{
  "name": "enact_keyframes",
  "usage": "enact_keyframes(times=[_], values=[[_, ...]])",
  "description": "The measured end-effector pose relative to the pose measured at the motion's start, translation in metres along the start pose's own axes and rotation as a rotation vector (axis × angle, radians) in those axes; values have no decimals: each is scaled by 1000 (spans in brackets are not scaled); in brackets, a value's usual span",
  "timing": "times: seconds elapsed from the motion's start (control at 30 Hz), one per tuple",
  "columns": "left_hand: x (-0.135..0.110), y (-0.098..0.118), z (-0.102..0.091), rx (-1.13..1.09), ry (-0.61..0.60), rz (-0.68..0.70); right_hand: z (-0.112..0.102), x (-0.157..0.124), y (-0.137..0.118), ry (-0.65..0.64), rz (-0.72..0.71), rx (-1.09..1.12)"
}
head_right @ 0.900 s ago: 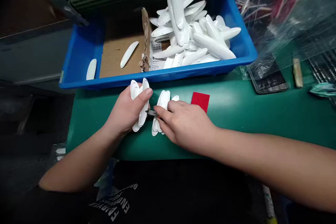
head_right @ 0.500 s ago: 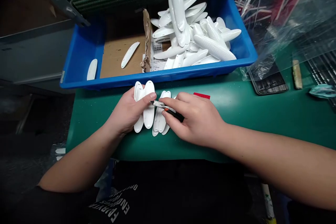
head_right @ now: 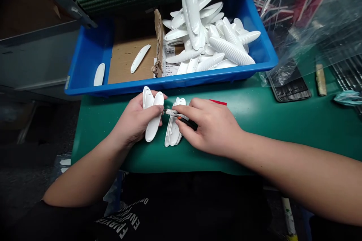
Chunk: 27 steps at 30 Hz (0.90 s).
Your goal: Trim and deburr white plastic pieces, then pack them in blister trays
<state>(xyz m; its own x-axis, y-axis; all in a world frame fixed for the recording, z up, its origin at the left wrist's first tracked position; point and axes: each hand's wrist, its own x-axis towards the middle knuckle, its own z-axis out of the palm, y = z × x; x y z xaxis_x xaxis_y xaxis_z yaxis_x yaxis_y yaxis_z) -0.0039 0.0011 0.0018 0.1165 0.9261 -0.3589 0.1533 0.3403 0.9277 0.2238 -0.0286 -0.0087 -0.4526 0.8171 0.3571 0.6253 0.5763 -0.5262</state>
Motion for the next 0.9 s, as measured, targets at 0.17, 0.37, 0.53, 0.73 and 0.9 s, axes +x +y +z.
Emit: enact_keyframes(times=[0.17,0.37,0.53,0.73,0.9], values=[[1,-2,-1,76,59,83,4,-2,-9,-98,-55,-71],[2,1,0,338,149,167,7,-1,-18,-194,-73,-199],[1,3,3,385,165,157,5,1,-22,-218,-96,-272],[1,2,3,387,150,160,3,-1,-25,-235,-116,-338],[0,3,4,401,157,164,3,-1,-29,-238,-113,-381]])
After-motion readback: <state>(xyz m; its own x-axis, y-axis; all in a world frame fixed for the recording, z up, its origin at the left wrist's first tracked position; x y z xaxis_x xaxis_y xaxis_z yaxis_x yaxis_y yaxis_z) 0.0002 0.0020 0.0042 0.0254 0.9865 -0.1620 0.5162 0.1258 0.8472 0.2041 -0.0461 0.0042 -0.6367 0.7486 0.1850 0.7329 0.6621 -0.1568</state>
